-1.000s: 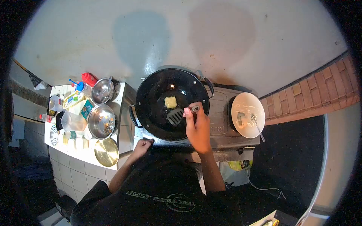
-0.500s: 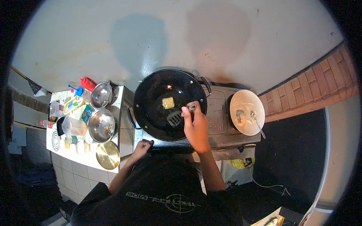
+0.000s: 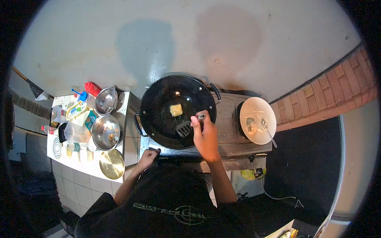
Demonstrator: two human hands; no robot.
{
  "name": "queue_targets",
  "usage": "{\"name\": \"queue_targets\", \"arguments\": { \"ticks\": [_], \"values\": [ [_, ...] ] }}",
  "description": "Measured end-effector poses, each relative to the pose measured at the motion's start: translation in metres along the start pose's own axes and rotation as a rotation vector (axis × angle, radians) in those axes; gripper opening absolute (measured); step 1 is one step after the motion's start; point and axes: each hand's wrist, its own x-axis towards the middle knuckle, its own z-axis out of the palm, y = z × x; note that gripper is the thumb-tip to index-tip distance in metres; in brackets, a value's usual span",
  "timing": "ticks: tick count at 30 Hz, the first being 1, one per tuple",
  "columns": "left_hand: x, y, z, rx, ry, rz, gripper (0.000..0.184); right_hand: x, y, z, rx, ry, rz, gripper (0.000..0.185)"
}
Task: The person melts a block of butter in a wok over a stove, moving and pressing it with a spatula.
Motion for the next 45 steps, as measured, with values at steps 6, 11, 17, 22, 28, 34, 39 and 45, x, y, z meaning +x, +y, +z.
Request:
{"name": "queue_targets", "arguments": {
  "ticks": [6, 11, 17, 22, 28, 34, 39, 45],
  "values": [
    [-0.002, 0.007, 0.0, 0.014, 0.017, 0.024, 0.056, 0.003, 0.005, 0.006, 0.006, -0.026, 0.0, 0.016],
    [0.0, 0.0, -0.001, 0.05, 0.007, 0.008, 0.057, 0.003, 0.001, 0.002, 0.057, 0.026, -0.009, 0.014],
    [-0.001, 0.003, -0.003, 0.022, -0.039, -0.065, 0.06, 0.002, 0.004, 0.001, -0.029, -0.06, 0.035, 0.014],
    [0.002, 0.0, -0.005, 0.062, -0.038, -0.028, 0.059, 0.003, 0.002, 0.003, 0.084, 0.012, -0.007, 0.015],
    [0.001, 0.0, -0.003, 0.061, -0.03, -0.024, 0.058, 0.001, -0.004, 0.0, 0.015, -0.009, 0.021, 0.018],
    [-0.001, 0.003, 0.001, -0.026, -0.015, 0.03, 0.057, -0.003, -0.002, 0.004, -0.013, -0.064, 0.039, 0.019],
    [0.0, 0.0, 0.001, 0.01, 0.006, 0.045, 0.056, -0.004, -0.002, 0.001, 0.061, 0.017, 0.009, 0.016],
    [0.003, -0.009, 0.001, -0.011, 0.016, 0.03, 0.057, -0.003, -0.001, 0.0, -0.008, -0.017, 0.058, 0.017]
  ]
}}
